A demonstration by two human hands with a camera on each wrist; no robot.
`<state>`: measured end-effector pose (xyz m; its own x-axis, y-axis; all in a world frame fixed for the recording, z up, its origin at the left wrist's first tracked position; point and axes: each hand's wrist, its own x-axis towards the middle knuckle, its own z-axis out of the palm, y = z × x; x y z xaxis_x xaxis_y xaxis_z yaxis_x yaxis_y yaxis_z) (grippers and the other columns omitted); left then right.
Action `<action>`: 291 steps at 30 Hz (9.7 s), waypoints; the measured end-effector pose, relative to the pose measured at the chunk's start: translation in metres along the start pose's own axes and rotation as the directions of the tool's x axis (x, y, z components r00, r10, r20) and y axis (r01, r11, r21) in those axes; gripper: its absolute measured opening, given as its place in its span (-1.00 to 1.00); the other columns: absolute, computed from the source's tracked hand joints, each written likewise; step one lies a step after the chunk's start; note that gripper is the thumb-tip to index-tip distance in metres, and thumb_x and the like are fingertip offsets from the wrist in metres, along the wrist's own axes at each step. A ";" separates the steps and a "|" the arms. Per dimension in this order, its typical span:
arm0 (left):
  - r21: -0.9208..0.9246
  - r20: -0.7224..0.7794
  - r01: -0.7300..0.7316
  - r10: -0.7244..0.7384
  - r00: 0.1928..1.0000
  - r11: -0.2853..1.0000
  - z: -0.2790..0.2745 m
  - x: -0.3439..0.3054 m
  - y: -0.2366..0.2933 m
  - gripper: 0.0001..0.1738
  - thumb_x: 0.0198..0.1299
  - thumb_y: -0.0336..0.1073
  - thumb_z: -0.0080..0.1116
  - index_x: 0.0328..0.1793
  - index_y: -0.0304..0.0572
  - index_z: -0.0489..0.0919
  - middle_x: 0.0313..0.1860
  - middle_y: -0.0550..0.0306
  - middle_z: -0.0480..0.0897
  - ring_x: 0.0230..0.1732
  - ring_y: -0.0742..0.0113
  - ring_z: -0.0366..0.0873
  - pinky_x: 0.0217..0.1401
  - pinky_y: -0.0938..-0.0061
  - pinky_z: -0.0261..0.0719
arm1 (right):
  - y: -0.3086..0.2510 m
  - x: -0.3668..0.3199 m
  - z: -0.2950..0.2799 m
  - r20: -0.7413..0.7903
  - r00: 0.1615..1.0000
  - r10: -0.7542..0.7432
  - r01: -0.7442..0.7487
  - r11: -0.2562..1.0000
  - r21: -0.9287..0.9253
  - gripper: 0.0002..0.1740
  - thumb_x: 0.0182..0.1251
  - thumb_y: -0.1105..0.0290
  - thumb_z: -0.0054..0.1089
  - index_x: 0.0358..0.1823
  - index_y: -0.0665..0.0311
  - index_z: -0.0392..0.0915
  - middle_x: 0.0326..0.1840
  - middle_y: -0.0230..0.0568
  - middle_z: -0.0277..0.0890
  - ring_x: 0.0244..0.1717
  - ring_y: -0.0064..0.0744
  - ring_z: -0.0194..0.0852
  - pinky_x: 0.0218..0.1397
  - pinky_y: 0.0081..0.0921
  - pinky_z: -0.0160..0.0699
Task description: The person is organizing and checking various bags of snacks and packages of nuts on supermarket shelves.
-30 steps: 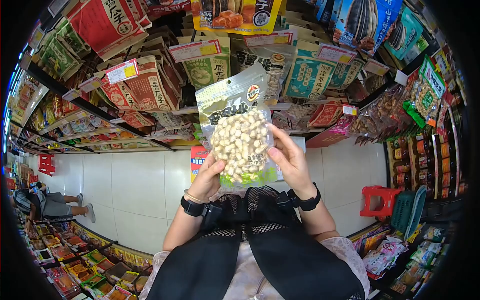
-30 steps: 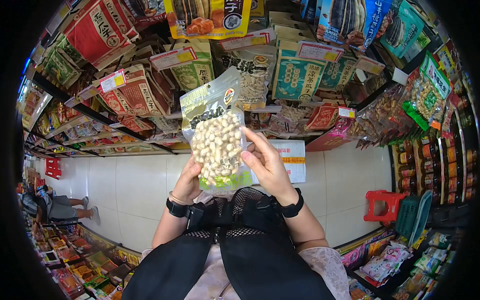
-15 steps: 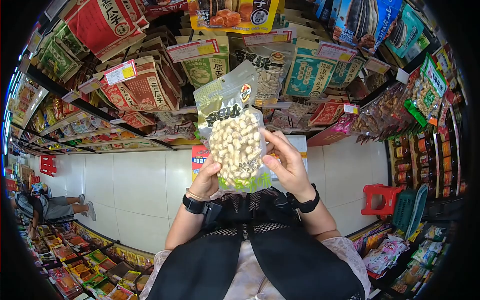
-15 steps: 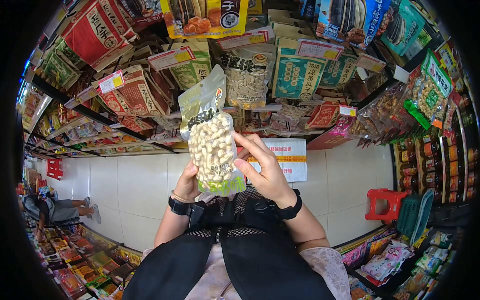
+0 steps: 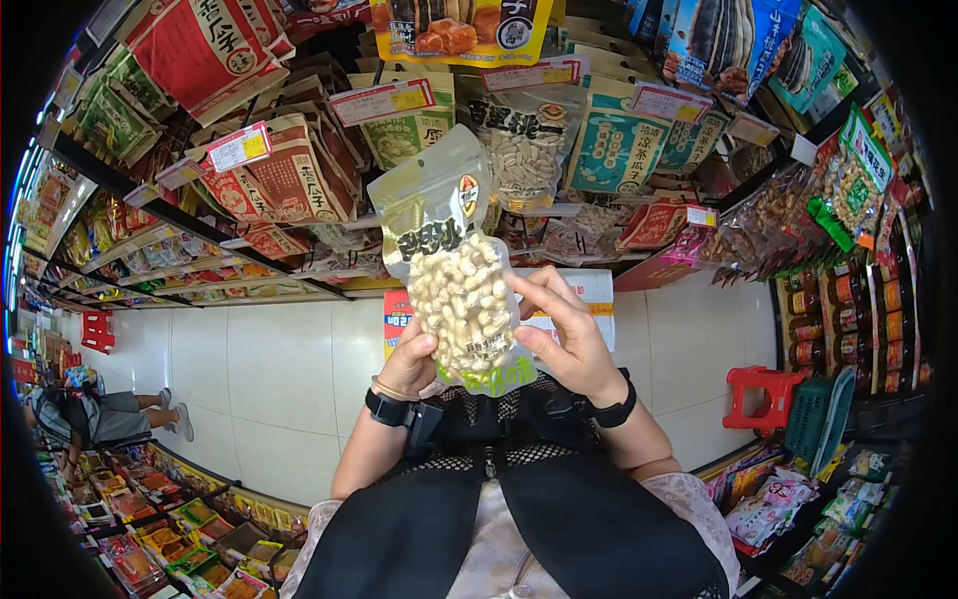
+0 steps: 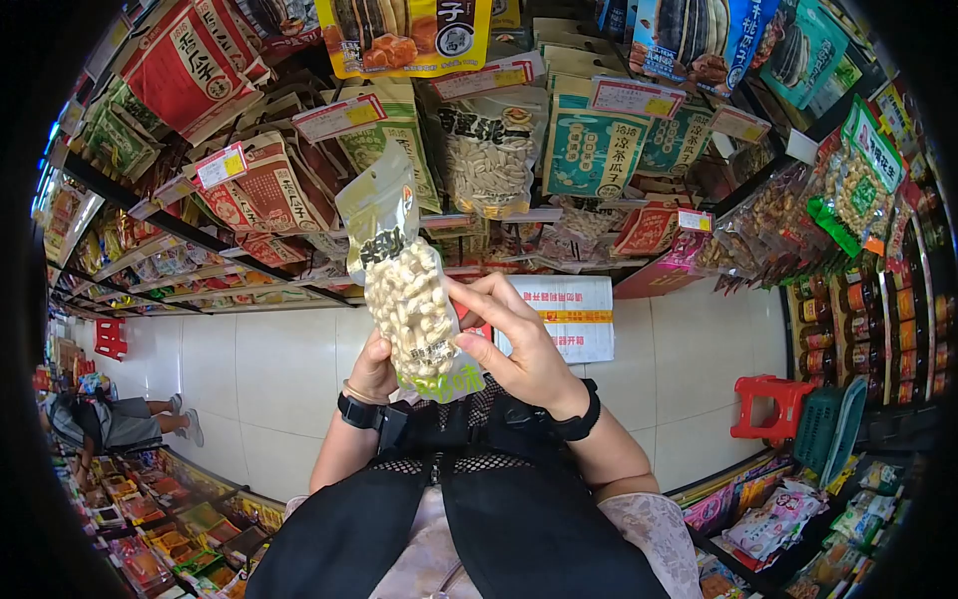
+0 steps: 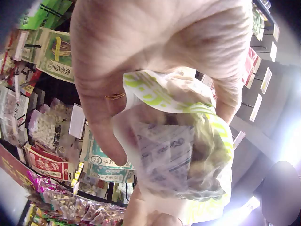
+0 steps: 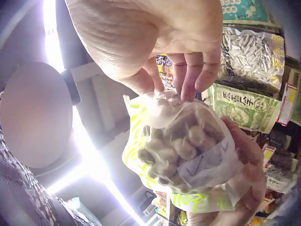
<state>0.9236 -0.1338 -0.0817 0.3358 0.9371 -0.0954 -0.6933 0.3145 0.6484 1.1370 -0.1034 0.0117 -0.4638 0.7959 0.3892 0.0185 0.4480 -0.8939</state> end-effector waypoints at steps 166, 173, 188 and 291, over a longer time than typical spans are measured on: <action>0.770 -0.054 0.170 -0.203 0.978 0.615 -0.001 0.062 -0.010 -0.44 0.18 -0.43 0.16 0.31 -0.28 0.26 0.26 -0.03 0.40 0.26 0.21 0.37 0.26 0.38 0.38 | 0.171 -0.124 -0.158 -0.489 0.375 0.787 -0.420 0.615 0.667 -0.70 0.42 0.26 -0.05 -0.02 0.34 0.46 -0.14 -0.19 0.53 -0.11 -0.40 0.51 -0.15 -0.46 0.54; 0.561 0.316 0.146 -0.373 0.872 0.815 0.049 0.067 -0.034 -0.14 0.03 -0.42 0.34 0.43 -0.19 0.11 0.30 0.03 0.33 0.32 0.31 0.27 0.34 0.40 0.26 | 0.099 -0.084 -0.115 -0.456 0.485 0.746 -0.113 0.571 0.813 -0.70 0.45 0.28 -0.09 -0.03 0.37 0.45 -0.12 -0.18 0.53 -0.13 -0.38 0.53 -0.07 -0.45 0.55; 0.394 0.117 0.217 -0.283 0.952 0.893 0.046 0.033 -0.028 -0.12 0.02 -0.58 0.26 0.46 -0.29 0.06 0.34 0.03 0.32 0.34 0.29 0.27 0.39 0.35 0.22 | 0.053 -0.052 -0.082 -0.357 0.729 0.584 -0.019 0.538 0.843 -0.68 0.47 0.33 -0.14 0.14 0.31 0.36 0.07 -0.21 0.45 0.09 -0.44 0.41 0.14 -0.45 0.40; 0.666 0.145 0.108 -0.271 0.952 0.738 0.138 0.085 -0.150 -0.06 0.10 -0.26 0.30 0.49 -0.21 -0.06 0.31 0.02 0.32 0.26 0.29 0.31 0.28 0.42 0.33 | 0.097 -0.152 -0.141 -0.375 0.627 0.683 -0.230 0.622 0.749 -0.17 0.14 0.49 0.32 0.39 0.29 0.01 0.10 -0.11 0.37 0.11 -0.38 0.39 0.15 -0.47 0.41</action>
<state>1.1439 -0.1221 -0.0827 0.5999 0.7846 -0.1565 -0.0507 0.2325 0.9713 1.3341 -0.1233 -0.1022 0.0536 0.9576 -0.2831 -0.5454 -0.2094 -0.8116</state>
